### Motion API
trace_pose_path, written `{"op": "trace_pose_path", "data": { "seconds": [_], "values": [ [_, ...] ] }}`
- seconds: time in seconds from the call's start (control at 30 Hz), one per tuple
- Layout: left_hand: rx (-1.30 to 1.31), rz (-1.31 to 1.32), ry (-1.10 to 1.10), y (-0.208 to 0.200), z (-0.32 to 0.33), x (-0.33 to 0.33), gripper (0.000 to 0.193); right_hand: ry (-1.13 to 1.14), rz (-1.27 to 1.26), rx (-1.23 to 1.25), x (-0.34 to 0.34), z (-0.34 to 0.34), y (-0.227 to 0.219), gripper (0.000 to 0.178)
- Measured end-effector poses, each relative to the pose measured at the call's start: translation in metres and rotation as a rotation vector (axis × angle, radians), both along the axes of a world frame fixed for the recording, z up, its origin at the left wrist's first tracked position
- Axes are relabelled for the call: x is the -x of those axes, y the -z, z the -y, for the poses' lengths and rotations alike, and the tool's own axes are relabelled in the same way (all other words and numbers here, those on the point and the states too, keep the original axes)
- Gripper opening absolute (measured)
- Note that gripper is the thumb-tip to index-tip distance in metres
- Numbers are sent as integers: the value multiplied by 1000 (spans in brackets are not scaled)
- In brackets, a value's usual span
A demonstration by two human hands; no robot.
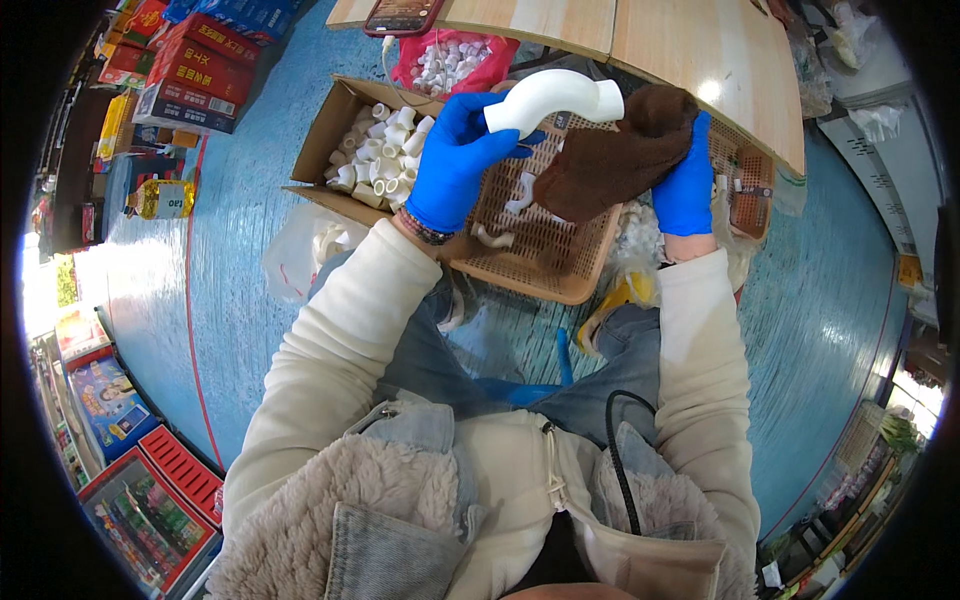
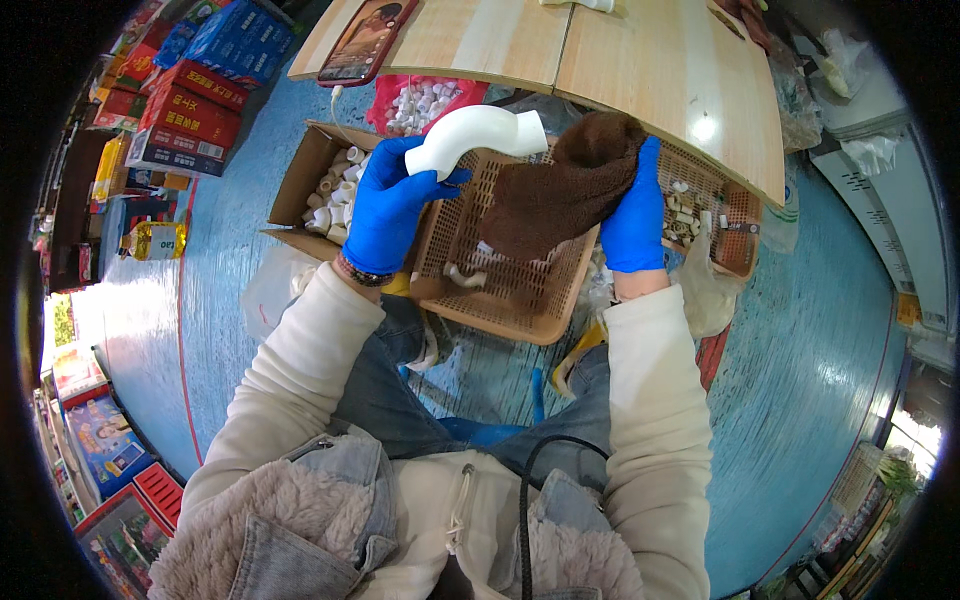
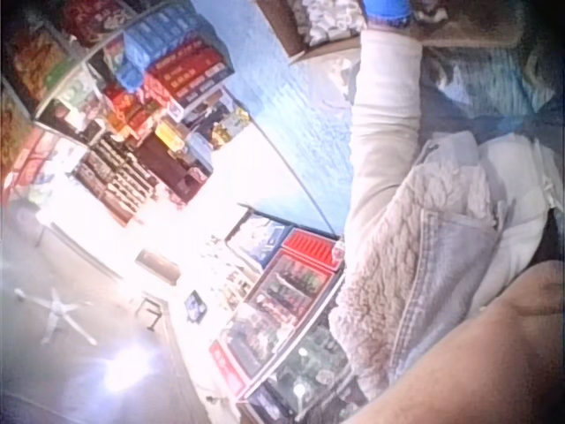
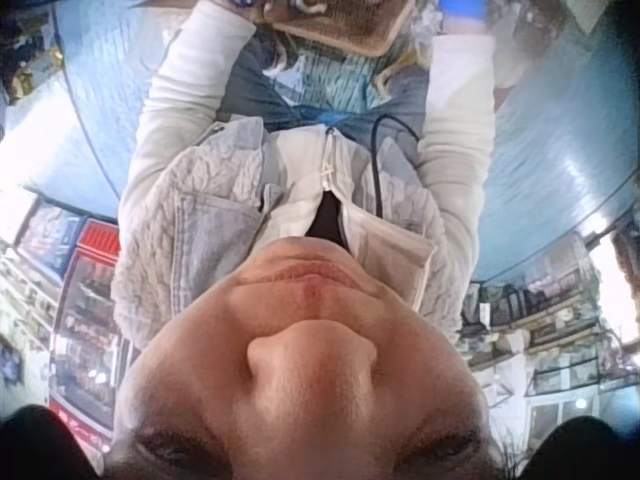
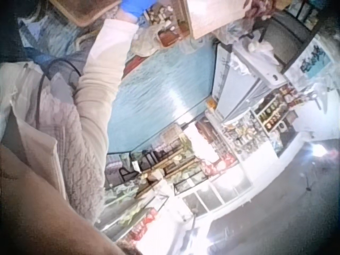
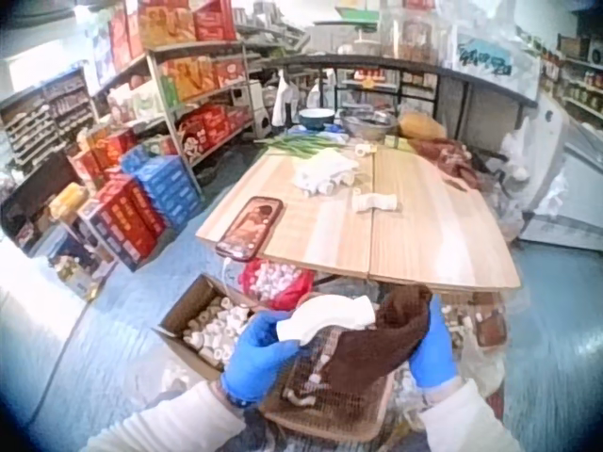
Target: The person sits on a low stool and wipes white plastic pipe fittings with a brown cloth. They pick each fitting from a basket, wipe it, and place it into a cardboard box. The process repeats for multiple fittings.
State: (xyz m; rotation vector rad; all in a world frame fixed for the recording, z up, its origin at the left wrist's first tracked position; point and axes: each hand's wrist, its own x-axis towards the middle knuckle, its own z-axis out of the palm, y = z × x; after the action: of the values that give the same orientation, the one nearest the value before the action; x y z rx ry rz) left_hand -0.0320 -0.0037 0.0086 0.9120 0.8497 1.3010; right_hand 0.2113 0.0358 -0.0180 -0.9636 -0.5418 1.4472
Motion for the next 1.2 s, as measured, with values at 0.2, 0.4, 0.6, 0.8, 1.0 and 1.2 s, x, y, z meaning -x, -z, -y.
{"op": "trace_pose_path", "data": {
  "seconds": [0.2,0.4,0.6,0.8,1.0,1.2],
  "values": [
    [28,-90,41,5,1,-17,35,-124,340,-250,19,20,-23,47],
    [-121,-604,143,-4,11,-17,42,-158,463,-233,23,22,-7,35],
    [-610,-962,323,-3,8,-6,48,-409,128,136,10,19,-2,31],
    [69,-130,129,11,1,-21,58,18,487,-260,34,30,-16,33],
    [225,221,164,22,9,-43,38,-33,847,-543,48,40,-7,33],
    [295,547,112,29,-12,-20,37,44,726,-290,32,30,-11,36]
  ]
}}
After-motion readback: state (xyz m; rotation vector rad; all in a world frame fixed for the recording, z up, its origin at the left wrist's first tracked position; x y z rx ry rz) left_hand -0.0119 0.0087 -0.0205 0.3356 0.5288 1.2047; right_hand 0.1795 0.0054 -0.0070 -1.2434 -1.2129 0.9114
